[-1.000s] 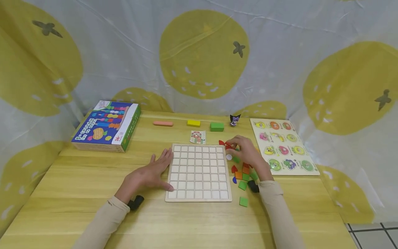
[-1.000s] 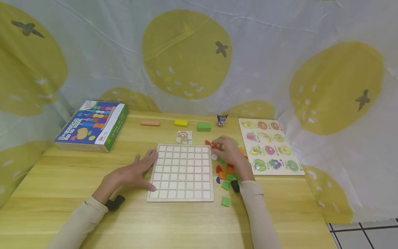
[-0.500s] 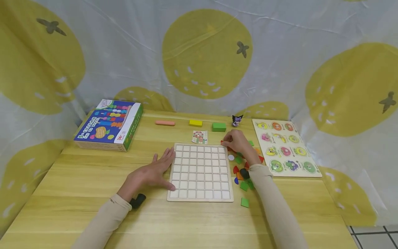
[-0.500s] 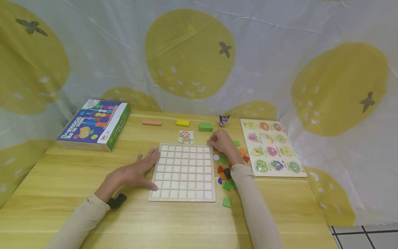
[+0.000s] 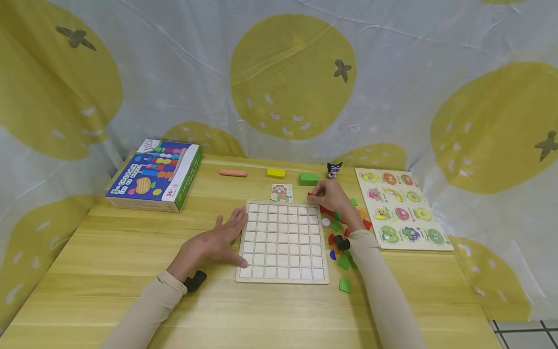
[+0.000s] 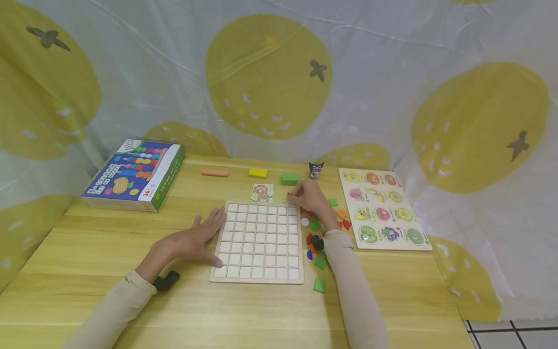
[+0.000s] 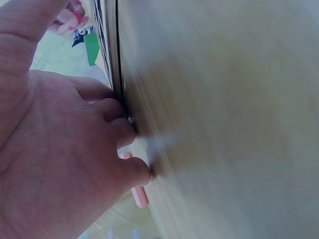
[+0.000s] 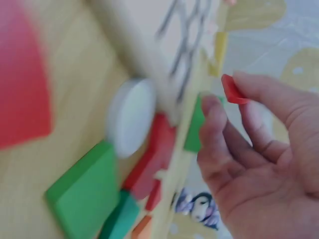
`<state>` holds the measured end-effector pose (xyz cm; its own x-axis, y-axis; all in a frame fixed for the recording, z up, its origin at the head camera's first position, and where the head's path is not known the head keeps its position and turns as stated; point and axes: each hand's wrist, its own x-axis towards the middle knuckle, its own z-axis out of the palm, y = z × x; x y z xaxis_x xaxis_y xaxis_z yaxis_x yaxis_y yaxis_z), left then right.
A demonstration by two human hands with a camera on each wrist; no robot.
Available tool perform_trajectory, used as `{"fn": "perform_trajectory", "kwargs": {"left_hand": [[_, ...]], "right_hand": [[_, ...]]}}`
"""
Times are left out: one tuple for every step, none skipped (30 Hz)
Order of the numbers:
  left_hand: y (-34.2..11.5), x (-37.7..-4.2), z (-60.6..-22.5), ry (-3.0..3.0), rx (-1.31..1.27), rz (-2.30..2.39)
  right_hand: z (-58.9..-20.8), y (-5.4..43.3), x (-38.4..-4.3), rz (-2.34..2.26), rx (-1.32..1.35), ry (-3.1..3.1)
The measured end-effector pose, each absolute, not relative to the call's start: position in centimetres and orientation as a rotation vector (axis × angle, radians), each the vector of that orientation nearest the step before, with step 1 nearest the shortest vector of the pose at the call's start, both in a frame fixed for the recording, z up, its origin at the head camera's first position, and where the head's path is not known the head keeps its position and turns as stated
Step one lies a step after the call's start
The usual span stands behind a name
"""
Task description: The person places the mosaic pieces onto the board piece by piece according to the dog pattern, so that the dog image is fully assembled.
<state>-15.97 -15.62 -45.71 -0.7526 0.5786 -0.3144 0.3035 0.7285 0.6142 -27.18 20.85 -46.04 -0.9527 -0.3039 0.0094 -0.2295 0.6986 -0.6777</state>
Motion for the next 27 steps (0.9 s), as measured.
{"fn": "perform_trajectory", "kwargs": {"left_hand": [[-15.6,-16.0,-45.7,2.437,0.671,0.744],[-15.7,-16.0,-45.7,2.437,0.672,0.743],[-15.7,-16.0,-45.7,2.437,0.672,0.742],[-15.7,-16.0,-45.7,2.437,0.673,0.742],[-15.7,-16.0,-45.6,2.436,0.672,0.741],[-15.7,-16.0,-45.6,2.436,0.674,0.742],[-15.8,-16.0,-45.6,2.436,0.676,0.742],[-15.8,-16.0,-45.6,2.434,0.679,0.743],[-15.8,-16.0,-45.6,2.433,0.681,0.743],[-15.7,-16.0,-45.6,2.433,0.686,0.742],[-15.7,-16.0,-45.7,2.431,0.691,0.742],[-15.7,-16.0,-45.7,2.431,0.701,0.745],[-15.7,-16.0,-45.7,2.431,0.704,0.743],[-15.7,-16.0,-45.8,2.429,0.708,0.743],[-15.7,-16.0,-45.8,2.43,0.71,0.742],[-15.7,-16.0,-45.8,2.43,0.712,0.743],[-15.7,-16.0,-45.8,2.43,0.713,0.743],[-15.7,-16.0,-45.8,2.431,0.715,0.748],[-15.7,-16.1,-45.8,2.432,0.711,0.746],[-15.7,-16.1,-45.9,2.433,0.711,0.75],[-15.7,-16.1,-45.8,2.435,0.71,0.751],[-15.7,-16.1,-45.8,2.435,0.709,0.752],[-15.7,-16.1,-45.9,2.437,0.709,0.751],[-15.8,-16.1,-45.8,2.437,0.71,0.754],[-15.7,-16.2,-45.8,2.436,0.709,0.751],[-15.7,-16.1,-45.8,2.436,0.709,0.744],[-15.7,-16.1,-45.8,2.434,0.709,0.741]], "right_hand": [[-45.9,20.7,-27.1,-1.142,-0.455,2.777],[-45.7,20.5,-27.0,-1.19,-0.476,2.75],[-45.6,20.3,-27.0,-1.24,-0.495,2.714],[-45.4,20.0,-26.9,-1.295,-0.523,2.671],[-45.3,19.7,-26.9,-1.346,-0.548,2.63],[-45.3,19.4,-26.8,-1.382,-0.571,2.599],[-45.2,19.1,-26.8,-1.414,-0.584,2.571],[-45.2,18.7,-26.7,-1.439,-0.591,2.546],[-45.2,18.4,-26.7,-1.458,-0.588,2.524],[-45.2,18.1,-26.7,-1.47,-0.579,2.509],[-45.3,17.8,-26.6,-1.474,-0.564,2.498],[-45.3,17.5,-26.6,-1.476,-0.543,2.481],[-45.2,17.2,-26.5,-1.476,-0.525,2.457],[-45.1,16.9,-26.4,-1.468,-0.511,2.431],[-45.1,16.7,-26.4,-1.458,-0.503,2.399],[-45.0,16.5,-26.3,-1.446,-0.504,2.366],[-44.9,16.4,-26.3,-1.436,-0.507,2.33],[-44.8,16.2,-26.2,-1.424,-0.512,2.299],[-44.7,16.2,-26.2,-1.416,-0.527,2.268],[-44.7,16.1,-26.3,-1.415,-0.545,2.234],[-44.7,16.0,-26.3,-1.422,-0.569,2.202],[-44.8,15.9,-26.4,-1.427,-0.587,2.185],[-44.9,15.7,-26.4,-1.436,-0.6,2.175],[-45.0,15.6,-26.5,-1.445,-0.617,2.17],[-45.2,15.4,-26.5,-1.453,-0.634,2.171],[-45.3,15.3,-26.6,-1.463,-0.641,2.17],[-45.4,15.1,-26.6,-1.462,-0.647,2.185]]}}
